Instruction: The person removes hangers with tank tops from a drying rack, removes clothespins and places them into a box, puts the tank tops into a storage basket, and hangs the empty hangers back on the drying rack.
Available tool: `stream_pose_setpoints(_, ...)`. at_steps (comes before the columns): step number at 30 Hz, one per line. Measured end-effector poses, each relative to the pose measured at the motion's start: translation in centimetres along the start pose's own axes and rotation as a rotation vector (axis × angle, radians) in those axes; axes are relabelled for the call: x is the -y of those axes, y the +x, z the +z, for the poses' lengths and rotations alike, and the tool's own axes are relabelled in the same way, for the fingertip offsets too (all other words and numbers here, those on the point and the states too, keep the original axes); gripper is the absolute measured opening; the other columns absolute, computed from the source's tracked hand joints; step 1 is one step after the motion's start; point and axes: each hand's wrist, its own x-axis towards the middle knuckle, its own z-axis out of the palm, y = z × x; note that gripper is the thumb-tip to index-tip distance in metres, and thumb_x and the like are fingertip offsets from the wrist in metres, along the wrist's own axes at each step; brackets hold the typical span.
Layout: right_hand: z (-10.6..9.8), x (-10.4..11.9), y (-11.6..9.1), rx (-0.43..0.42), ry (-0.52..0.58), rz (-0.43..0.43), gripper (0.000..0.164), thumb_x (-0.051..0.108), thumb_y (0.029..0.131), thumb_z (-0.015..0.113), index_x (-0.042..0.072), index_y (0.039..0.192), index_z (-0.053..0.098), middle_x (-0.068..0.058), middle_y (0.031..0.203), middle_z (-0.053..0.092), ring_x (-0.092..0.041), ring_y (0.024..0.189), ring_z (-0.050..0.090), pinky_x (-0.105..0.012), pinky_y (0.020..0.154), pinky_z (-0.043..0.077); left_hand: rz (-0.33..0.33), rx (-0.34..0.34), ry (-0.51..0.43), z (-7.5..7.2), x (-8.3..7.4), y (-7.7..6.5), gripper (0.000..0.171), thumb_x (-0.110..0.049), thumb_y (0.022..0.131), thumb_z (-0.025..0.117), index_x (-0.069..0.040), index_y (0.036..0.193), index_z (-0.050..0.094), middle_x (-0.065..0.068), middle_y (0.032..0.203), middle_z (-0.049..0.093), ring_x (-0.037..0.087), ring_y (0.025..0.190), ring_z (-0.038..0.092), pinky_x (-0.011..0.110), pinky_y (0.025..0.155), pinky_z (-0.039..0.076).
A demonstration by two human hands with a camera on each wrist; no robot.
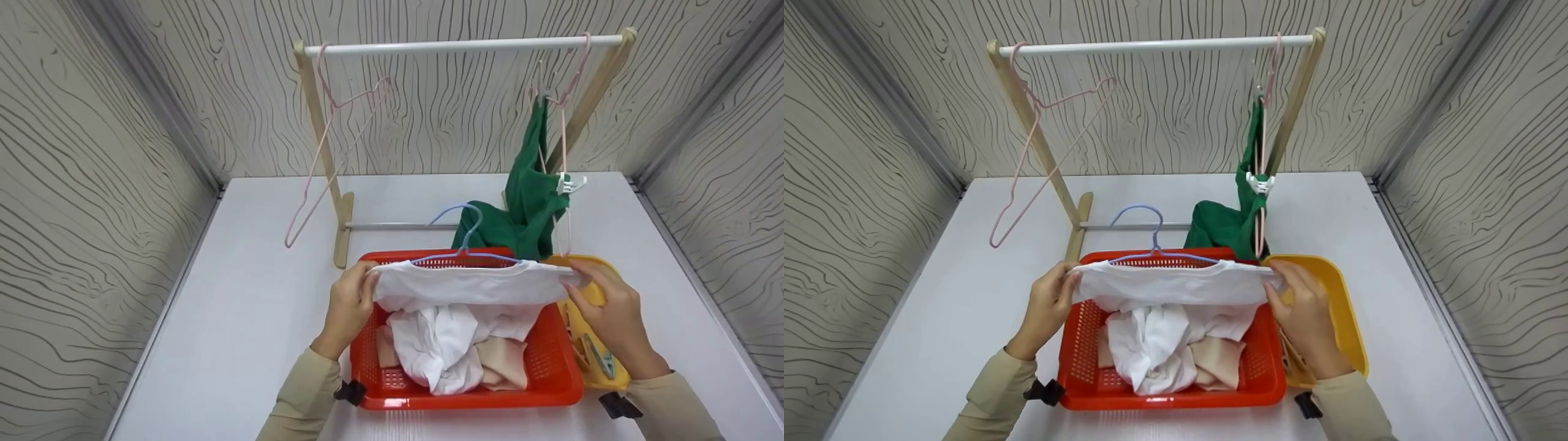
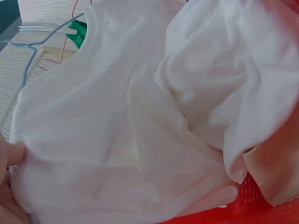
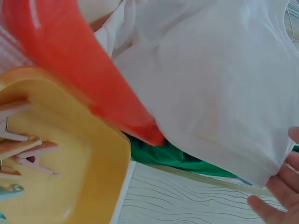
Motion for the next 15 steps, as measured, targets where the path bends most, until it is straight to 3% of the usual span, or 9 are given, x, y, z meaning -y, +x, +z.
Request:
stream_pose_setpoints(3, 0.4, -0.1, 0.4, -0.037, 0.032, -0.117, 0.042, -0.018, 0.065, 0.076, -0.007, 0.105, 0.068, -0.024, 0.103, 0.069, 0.026, 0.113, 0.042, 0.002, 0.092, 0.034, 0.003, 0.001, 0.004, 0.0, 0.0, -0.1, 0.009, -0.006, 0.094, 0.057, 0.001, 0.099, 0.061, 0.012, 0.09, 0.069, 0.021, 0.081, 0.065, 0.036, 0.075, 0.059)
stream_pose_setpoints(8, 0.9, -0.2, 0.8, -0.06, 0.075, -0.211, 0.042, -0.022, 0.06, 0.076, -0.005, 0.099, 0.071, -0.021, 0.095, 0.072, 0.022, 0.111, 0.048, -0.002, 0.093, 0.037, 0.021, -0.021, 0.021, 0.0, 0.0, -0.2, 0.007, -0.004, 0.093, 0.059, 0.001, 0.098, 0.061, 0.012, 0.088, 0.069, 0.02, 0.078, 0.064, 0.035, 0.072, 0.057)
stream_pose_setpoints(15, 1.3, -0.4, 0.7, -0.024, 0.127, -0.231, 0.039, -0.023, 0.063, 0.074, -0.006, 0.098, 0.071, -0.02, 0.092, 0.07, 0.019, 0.107, 0.052, -0.001, 0.092, 0.04, 0.063, -0.066, 0.042, 0.1, 0.1, -0.1, 0.006, -0.001, 0.09, 0.061, 0.001, 0.096, 0.062, 0.011, 0.086, 0.069, 0.021, 0.077, 0.064, 0.035, 0.07, 0.056)
